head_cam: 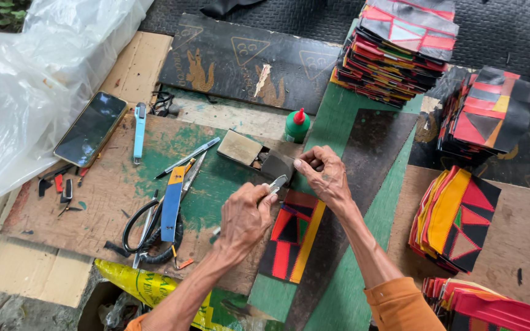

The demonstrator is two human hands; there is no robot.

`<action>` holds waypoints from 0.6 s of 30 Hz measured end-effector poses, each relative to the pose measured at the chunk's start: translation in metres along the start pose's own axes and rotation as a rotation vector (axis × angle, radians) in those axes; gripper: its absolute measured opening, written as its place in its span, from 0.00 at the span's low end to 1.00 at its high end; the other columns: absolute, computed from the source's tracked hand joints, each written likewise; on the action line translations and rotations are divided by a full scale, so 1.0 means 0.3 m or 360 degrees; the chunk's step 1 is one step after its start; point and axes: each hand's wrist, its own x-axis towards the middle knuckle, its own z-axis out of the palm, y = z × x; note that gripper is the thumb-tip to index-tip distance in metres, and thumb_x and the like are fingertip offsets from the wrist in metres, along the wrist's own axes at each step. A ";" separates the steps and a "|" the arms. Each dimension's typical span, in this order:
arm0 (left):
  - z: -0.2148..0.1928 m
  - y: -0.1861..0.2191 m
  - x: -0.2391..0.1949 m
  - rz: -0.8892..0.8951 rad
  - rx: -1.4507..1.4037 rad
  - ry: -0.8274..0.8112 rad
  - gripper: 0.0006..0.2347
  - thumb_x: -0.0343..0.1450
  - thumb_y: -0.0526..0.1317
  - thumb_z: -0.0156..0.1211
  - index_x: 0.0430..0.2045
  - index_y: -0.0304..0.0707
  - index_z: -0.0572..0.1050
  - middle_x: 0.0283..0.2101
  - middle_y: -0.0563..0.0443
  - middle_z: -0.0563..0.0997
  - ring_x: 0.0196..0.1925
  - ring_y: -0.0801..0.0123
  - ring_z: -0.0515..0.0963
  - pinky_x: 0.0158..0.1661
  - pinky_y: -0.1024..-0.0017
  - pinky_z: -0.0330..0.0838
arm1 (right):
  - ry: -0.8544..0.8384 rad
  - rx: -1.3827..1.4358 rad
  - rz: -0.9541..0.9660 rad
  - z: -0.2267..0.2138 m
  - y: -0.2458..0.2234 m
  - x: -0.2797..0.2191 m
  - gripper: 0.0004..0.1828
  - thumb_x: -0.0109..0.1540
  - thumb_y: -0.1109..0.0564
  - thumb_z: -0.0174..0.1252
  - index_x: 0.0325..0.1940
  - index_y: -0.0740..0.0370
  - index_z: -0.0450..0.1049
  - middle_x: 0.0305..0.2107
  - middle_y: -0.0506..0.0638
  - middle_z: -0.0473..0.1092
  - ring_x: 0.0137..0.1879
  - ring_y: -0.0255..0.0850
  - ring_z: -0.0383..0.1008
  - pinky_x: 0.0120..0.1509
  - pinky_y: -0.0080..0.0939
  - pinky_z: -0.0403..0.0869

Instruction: The person uses a metal ruler and a utility knife to trim the edges of small, colorful patterned fabric pieces on a wooden workbench. They repeatedly align the ruler, cut along the edge, and stack the finished pieces.

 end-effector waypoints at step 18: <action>-0.001 0.014 -0.034 0.0098 -0.0087 -0.0015 0.05 0.72 0.36 0.60 0.29 0.33 0.79 0.25 0.44 0.76 0.24 0.58 0.75 0.25 0.60 0.67 | -0.0022 -0.0018 0.0172 0.006 -0.014 -0.012 0.11 0.58 0.52 0.68 0.37 0.62 0.79 0.29 0.45 0.67 0.32 0.32 0.65 0.38 0.36 0.70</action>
